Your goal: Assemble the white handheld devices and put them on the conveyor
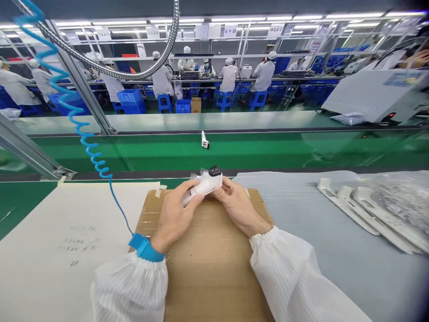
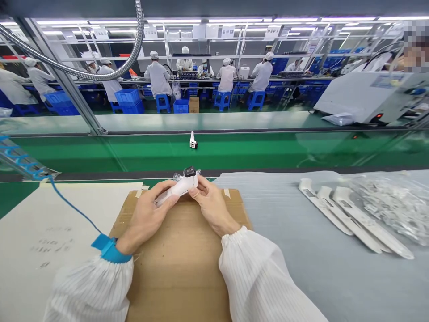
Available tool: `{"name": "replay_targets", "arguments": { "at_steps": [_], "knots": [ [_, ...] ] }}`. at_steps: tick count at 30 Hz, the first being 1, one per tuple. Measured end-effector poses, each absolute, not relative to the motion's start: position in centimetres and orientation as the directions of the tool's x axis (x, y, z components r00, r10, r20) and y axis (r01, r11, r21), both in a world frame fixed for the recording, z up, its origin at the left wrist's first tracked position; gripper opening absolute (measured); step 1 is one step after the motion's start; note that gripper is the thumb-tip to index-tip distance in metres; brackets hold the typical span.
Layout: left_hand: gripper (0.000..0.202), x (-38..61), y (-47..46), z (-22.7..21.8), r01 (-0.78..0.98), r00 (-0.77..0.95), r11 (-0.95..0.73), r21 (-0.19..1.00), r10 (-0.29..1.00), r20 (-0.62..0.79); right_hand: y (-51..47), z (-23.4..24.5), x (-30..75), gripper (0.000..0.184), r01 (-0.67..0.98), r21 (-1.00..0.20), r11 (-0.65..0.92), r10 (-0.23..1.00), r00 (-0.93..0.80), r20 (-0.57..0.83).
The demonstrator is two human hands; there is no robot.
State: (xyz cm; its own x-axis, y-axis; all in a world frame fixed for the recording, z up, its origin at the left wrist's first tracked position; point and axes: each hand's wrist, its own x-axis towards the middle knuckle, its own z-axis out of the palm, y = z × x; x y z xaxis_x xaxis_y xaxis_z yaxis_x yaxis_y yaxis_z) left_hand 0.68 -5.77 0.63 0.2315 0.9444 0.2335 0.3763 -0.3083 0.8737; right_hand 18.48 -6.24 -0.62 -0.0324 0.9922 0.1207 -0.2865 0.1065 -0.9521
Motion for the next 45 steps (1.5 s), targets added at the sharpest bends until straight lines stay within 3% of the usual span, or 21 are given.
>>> {"name": "replay_targets", "arguments": {
  "at_steps": [6, 12, 15, 17, 20, 24, 27, 32, 35, 39, 41, 43, 45],
  "knots": [
    [0.037, 1.4, -6.8, 1.2, 0.474, 0.289, -0.372, 0.798, 0.922, 0.258, -6.3, -0.1, 18.0, 0.044, -0.428, -0.903, 0.046, 0.999, -0.001, 0.051],
    [0.049, 3.3, -8.8, 1.4, 0.733, 0.510, -0.494, 0.468, 0.854, 0.102, -7.0, 1.5, 17.2, 0.054, -0.805, -0.566, -0.179, 0.962, -0.022, -0.273],
    [0.053, 3.6, -9.1, 1.6, 0.748, 0.603, -0.591, 0.301, 0.795, 0.061, -7.2, 1.7, 17.5, 0.060, -0.877, -0.434, -0.206, 0.921, -0.024, -0.389],
    [0.053, 3.2, -8.8, 1.7, 0.765, 0.598, -0.591, 0.256, 0.799, 0.056, -7.1, 1.7, 17.7, 0.060, -0.875, -0.429, -0.226, 0.922, -0.050, -0.384],
    [0.048, 2.2, -7.7, 1.3, 0.843, 0.437, -0.453, 0.290, 0.891, 0.122, -6.9, 1.5, 17.8, 0.050, -0.808, -0.530, -0.258, 0.960, -0.151, -0.236],
    [0.045, 1.3, -6.9, 0.7, 0.765, 0.256, -0.460, 0.451, 0.860, 0.442, -7.3, 1.1, 16.5, 0.031, -0.693, -0.699, -0.178, 0.971, -0.239, -0.011],
    [0.044, 1.9, -7.3, 0.6, 0.675, 0.239, -0.515, 0.529, 0.830, 0.504, -7.8, 0.5, 15.2, 0.024, -0.658, -0.731, -0.184, 0.970, -0.240, -0.028],
    [0.043, 3.2, -7.9, 0.7, 0.714, 0.290, -0.557, 0.425, 0.787, 0.544, -8.1, 0.1, 14.7, 0.017, -0.650, -0.735, -0.194, 0.980, -0.161, -0.117],
    [0.043, 2.9, -7.5, 0.6, 0.696, 0.304, -0.579, 0.424, 0.774, 0.555, -7.9, 0.5, 15.3, 0.017, -0.646, -0.737, -0.201, 0.979, -0.166, -0.122],
    [0.044, 1.5, -6.4, 0.4, 0.645, 0.386, -0.591, 0.485, 0.799, 0.460, -7.3, 0.9, 16.3, 0.020, -0.713, -0.679, -0.174, 0.984, -0.152, -0.093],
    [0.037, 0.9, -6.1, 0.6, 0.633, 0.363, -0.511, 0.582, 0.859, 0.360, -7.0, 0.7, 16.6, 0.022, -0.747, -0.648, -0.150, 0.989, -0.110, -0.102],
    [0.037, 0.7, -6.0, 1.0, 0.539, 0.302, -0.308, 0.784, 0.940, 0.161, -6.7, 0.4, 16.8, 0.029, -0.726, -0.669, -0.160, 0.987, -0.104, -0.123],
    [0.041, 0.5, -5.8, 1.5, 0.326, 0.271, -0.016, 0.945, 0.959, -0.077, -6.6, -0.2, 16.9, 0.036, -0.658, -0.727, -0.195, 0.981, -0.121, -0.154]
  ]
}}
